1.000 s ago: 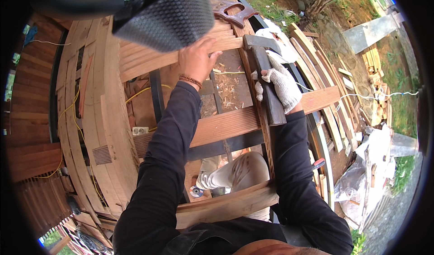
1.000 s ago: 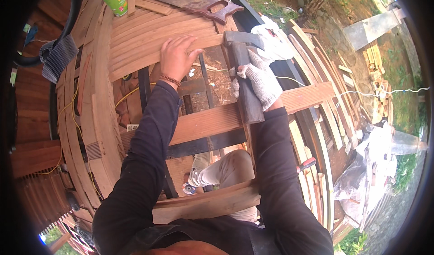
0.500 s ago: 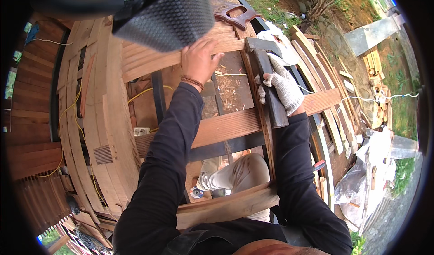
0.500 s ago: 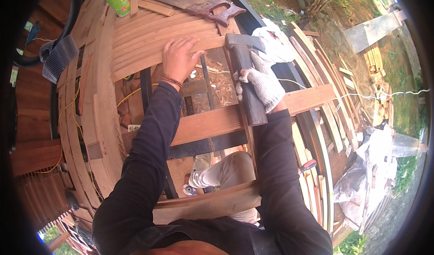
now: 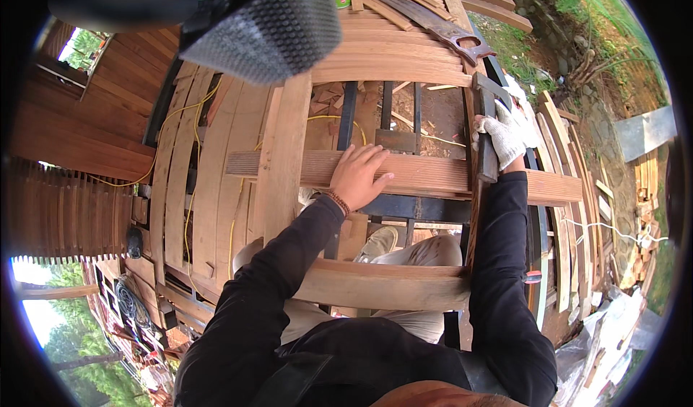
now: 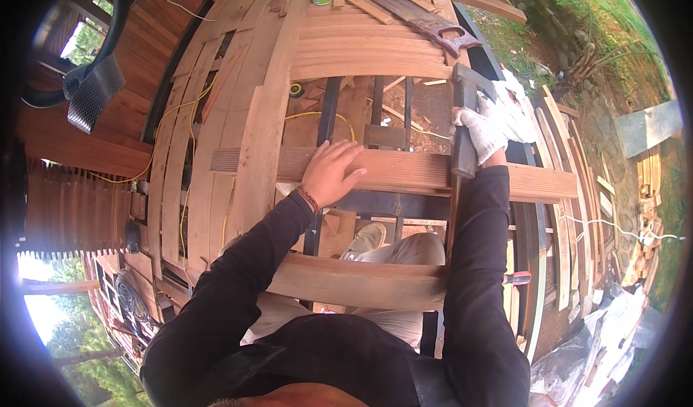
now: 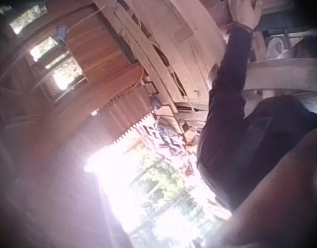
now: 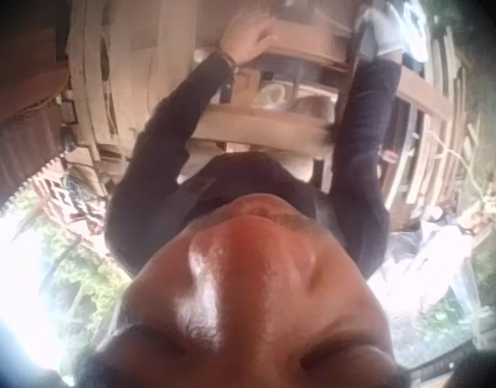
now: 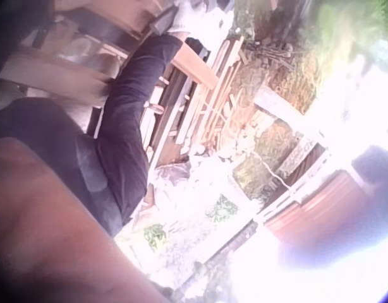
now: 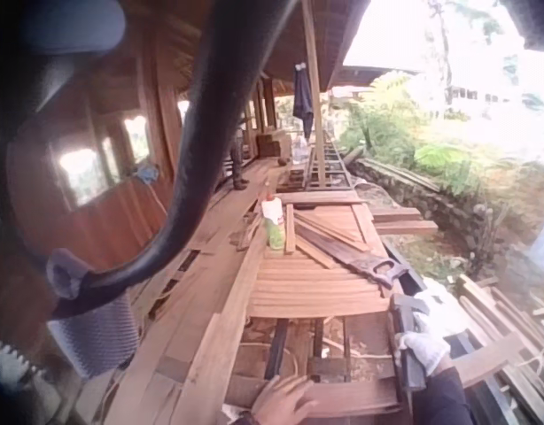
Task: The person uses a hand saw to cut wooden planks on a partially built wooden structure. They repeatedly position the planks, saw them to size, and use a hammer to tap pieces into place.
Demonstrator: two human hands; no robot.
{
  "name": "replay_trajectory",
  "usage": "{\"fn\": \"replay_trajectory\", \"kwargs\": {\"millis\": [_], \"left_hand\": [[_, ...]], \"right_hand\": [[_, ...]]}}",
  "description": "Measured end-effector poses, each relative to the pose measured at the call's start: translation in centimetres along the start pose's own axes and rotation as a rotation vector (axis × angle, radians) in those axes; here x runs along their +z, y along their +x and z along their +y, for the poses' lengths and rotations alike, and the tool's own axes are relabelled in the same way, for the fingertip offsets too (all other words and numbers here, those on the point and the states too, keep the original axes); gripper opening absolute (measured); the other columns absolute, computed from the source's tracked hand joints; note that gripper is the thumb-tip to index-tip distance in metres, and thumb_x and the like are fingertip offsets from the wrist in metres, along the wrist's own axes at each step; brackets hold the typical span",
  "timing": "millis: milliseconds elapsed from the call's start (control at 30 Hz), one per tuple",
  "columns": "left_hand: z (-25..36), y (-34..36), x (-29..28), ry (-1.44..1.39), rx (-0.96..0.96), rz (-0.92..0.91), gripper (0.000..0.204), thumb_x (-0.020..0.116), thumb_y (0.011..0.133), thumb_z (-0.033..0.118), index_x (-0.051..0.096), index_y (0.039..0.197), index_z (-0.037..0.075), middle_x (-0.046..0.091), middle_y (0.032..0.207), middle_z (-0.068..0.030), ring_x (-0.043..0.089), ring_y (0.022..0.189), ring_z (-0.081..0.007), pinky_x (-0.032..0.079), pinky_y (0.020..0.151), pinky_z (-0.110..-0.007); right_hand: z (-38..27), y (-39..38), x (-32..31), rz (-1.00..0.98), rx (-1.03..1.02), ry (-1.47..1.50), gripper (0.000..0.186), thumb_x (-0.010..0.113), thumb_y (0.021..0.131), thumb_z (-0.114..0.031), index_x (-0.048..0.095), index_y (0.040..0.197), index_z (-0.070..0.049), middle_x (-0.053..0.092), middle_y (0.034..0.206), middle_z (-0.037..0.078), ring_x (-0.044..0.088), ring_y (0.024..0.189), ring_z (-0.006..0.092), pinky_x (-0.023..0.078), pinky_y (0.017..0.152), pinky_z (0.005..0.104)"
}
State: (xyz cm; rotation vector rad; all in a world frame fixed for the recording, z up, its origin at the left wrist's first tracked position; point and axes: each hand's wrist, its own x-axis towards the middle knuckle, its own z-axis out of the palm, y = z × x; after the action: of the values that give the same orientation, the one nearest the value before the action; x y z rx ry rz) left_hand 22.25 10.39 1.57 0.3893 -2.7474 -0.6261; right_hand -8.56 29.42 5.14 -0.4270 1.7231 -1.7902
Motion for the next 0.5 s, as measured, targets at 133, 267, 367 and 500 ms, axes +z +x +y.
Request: {"fn": "replay_trajectory", "kwargs": {"millis": [133, 267, 367, 500], "left_hand": [[-3.5, -2.0, -0.2, 0.108, -0.034, 0.246, 0.036, 0.066, 0.098, 0.028, 0.067, 0.124, 0.004, 0.068, 0.123, -0.0158, 0.060, 0.120, -0.0372, 0.042, 0.114, -0.052], [-2.8, -1.5, 1.3, 0.250, -0.044, 0.301, 0.033, 0.067, 0.095, 0.030, 0.068, 0.118, 0.006, 0.068, 0.115, -0.0138, 0.062, 0.114, -0.0359, 0.045, 0.110, -0.052], [-3.1, -1.9, 1.6, 0.268, -0.029, 0.325, 0.032, 0.066, 0.094, 0.030, 0.068, 0.116, 0.007, 0.068, 0.114, -0.0131, 0.063, 0.113, -0.0348, 0.046, 0.109, -0.052], [-3.6, -2.0, 2.3, 0.290, -0.022, 0.372, 0.031, 0.065, 0.094, 0.029, 0.068, 0.115, 0.008, 0.068, 0.112, -0.0127, 0.063, 0.112, -0.0339, 0.047, 0.108, -0.051]], "right_hand": [[-0.7, -0.5, 0.0, -0.062, 0.032, 0.145, 0.024, 0.066, 0.093, -0.007, 0.059, 0.115, -0.001, 0.063, 0.076, 0.006, 0.063, 0.058, 0.0184, 0.057, 0.052, 0.0340], [-2.3, -1.0, 0.7, 0.062, -0.033, -0.470, 0.031, 0.074, 0.083, -0.019, 0.067, 0.107, -0.002, 0.068, 0.080, 0.006, 0.067, 0.065, 0.0189, 0.055, 0.058, 0.0360], [-4.6, -5.5, 1.6, 0.116, 0.056, -0.644, 0.036, 0.077, 0.078, -0.024, 0.070, 0.105, -0.001, 0.071, 0.083, 0.010, 0.068, 0.068, 0.0195, 0.055, 0.061, 0.0361], [-2.6, -13.2, -2.2, 0.189, 0.067, -0.406, 0.060, 0.075, 0.080, -0.018, 0.061, 0.136, -0.001, 0.070, 0.086, 0.009, 0.065, 0.064, 0.0182, 0.055, 0.059, 0.0340]]}}
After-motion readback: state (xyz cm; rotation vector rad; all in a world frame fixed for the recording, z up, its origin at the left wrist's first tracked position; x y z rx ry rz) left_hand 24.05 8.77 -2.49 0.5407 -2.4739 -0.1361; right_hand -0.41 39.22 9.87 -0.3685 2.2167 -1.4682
